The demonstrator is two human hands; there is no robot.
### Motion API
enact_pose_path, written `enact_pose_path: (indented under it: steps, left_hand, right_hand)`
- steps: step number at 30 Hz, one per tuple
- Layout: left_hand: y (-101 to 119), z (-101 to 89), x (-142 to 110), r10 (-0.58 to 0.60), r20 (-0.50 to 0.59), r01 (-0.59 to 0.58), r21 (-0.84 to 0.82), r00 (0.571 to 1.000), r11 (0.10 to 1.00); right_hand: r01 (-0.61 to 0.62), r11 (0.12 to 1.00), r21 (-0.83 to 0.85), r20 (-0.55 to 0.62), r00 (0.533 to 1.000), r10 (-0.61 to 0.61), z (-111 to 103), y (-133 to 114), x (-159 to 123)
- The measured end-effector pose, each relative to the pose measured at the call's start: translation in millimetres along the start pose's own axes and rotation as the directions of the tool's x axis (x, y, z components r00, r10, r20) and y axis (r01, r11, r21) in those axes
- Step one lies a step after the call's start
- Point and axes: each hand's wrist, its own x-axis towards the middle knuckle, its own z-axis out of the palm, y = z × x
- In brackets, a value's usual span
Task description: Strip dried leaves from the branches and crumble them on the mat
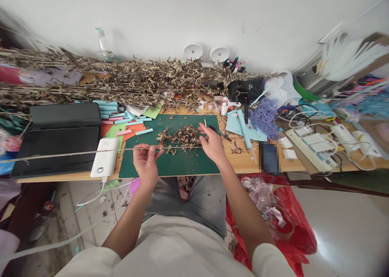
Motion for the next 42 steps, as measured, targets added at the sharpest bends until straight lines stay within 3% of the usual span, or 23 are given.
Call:
enact_pose_path:
  steps: [3, 5, 9, 17, 24, 28, 34, 38, 42]
  left_hand:
    - [-2, -2.1, 0, -0.009, 0.0, 0.009, 0.017, 1.0, 1.0]
    - [-2, -3.5, 1, -0.012, 0.005, 0.011, 0.027, 1.0, 1.0]
    - [1, -5.1, 3, -0.003, 0.009, 0.003, 0.025, 1.0, 1.0]
    - [4, -4.1, 3, -0.037, 0.012, 0.036, 0.026, 0.999, 0.999]
    - [2, -2.0, 5, -0.044, -0.007, 0.045, 0.035, 0.999, 0.998]
    - [1, -3.4, 9, -0.051, 0.002, 0.051, 0.047, 0.999, 0.998]
    - [-2, -4.6, 12, -0.049, -0.009, 0.049, 0.063, 0.999, 0.997]
    - [-5, -2.8, 14, -0.035, -0.036, 0.037, 0.062, 0.999, 0.997]
    - [-5, -1.7, 14, -0.018, -0.044, 0.021, 0.069, 0.999, 0.997]
  right_hand:
    - [0.122, 0.992, -0.014, 0.074, 0.99, -0.12, -2, -24, -1]
    - [0.192, 0.981, 0.002, 0.193, 0.963, -0.189, -3, -37, -5]
    - [0.213, 0.977, 0.023, 0.373, 0.905, -0.206, -2, -41, -8]
    - [0.049, 0.989, 0.142, 0.303, 0.949, -0.091, -3, -24, -10]
    - [-0.069, 0.995, 0.072, 0.316, 0.948, 0.043, -5, -22, -11]
    - [-0.026, 0.999, -0.03, 0.238, 0.971, 0.032, -9, -15, -6]
    - [0.184, 0.955, -0.232, 0.016, 0.983, -0.185, -5, -7, -7]
    - [0.145, 0.947, -0.288, -0.264, 0.938, -0.224, 13, -21, -39]
    - [0.035, 0.981, -0.19, -0.24, 0.967, -0.081, 45, -29, -64]
